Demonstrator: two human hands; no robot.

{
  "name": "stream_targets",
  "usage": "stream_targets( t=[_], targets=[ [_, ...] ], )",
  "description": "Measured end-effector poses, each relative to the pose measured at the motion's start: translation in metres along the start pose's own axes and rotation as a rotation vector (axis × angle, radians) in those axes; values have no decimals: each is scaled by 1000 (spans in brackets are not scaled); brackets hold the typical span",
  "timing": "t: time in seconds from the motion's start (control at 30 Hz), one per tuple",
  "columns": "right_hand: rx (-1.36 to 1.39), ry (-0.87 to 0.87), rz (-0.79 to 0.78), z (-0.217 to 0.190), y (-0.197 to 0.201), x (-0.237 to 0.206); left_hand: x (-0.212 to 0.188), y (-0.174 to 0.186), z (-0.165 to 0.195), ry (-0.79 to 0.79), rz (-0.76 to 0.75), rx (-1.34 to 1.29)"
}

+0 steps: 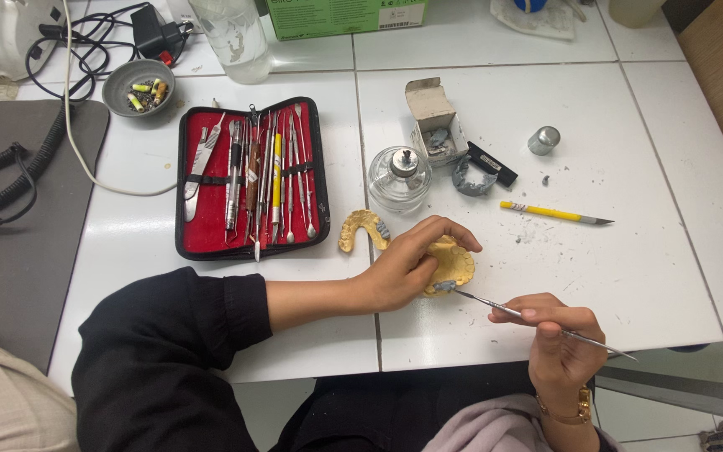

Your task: The person holds a yellow dental stone cast with a partial denture framework in one hand and uses a metal dental instrument to scrape and trim material from the cast, occasionally dipping the instrument tip into a glass jar and brushing debris off the work area. A second cast rests on the table beside the tool kit.

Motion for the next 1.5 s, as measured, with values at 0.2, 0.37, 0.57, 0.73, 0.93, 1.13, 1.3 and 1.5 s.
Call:
stream_targets(
  t=[0.2, 0.37, 0.57, 0.73, 0.93, 1.13, 1.3, 1.5],
  targets=[
    [15, -13, 18, -3, -2, -1, -3, 1, 2, 6, -2, -19],
    [-1, -14, 7, -2, 0, -1, -3, 1, 3, -8, 1, -13],
    [36, -1, 39, 1, 1, -3, -2, 1, 3, 0, -6, -28],
    [138, -43, 203, 0, 5, 4, -2, 2, 5, 47, -19, -59],
    [63, -3, 104, -27, 14, 55, -2, 1, 7, 40, -16, -60],
    [-224, 268, -309, -37, -7, 131, -4, -1, 9, 44, -25, -120],
    [-281, 391, -365, -12, -42, 166, -3, -1, 12, 85, -40, -152],
    [-324, 573, -385, 16, -51, 166, -4, 0, 8, 57, -19, -146]
  ],
)
Point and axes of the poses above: each hand's wrist, its own x-axis towards the middle knuckle, its own y-axis out of the back of the hand, z = x × y, the point moved 1 cm from there along x, towards the middle knuckle, and after that the axes turned 13 degrees about y, right-handed, at the moved point
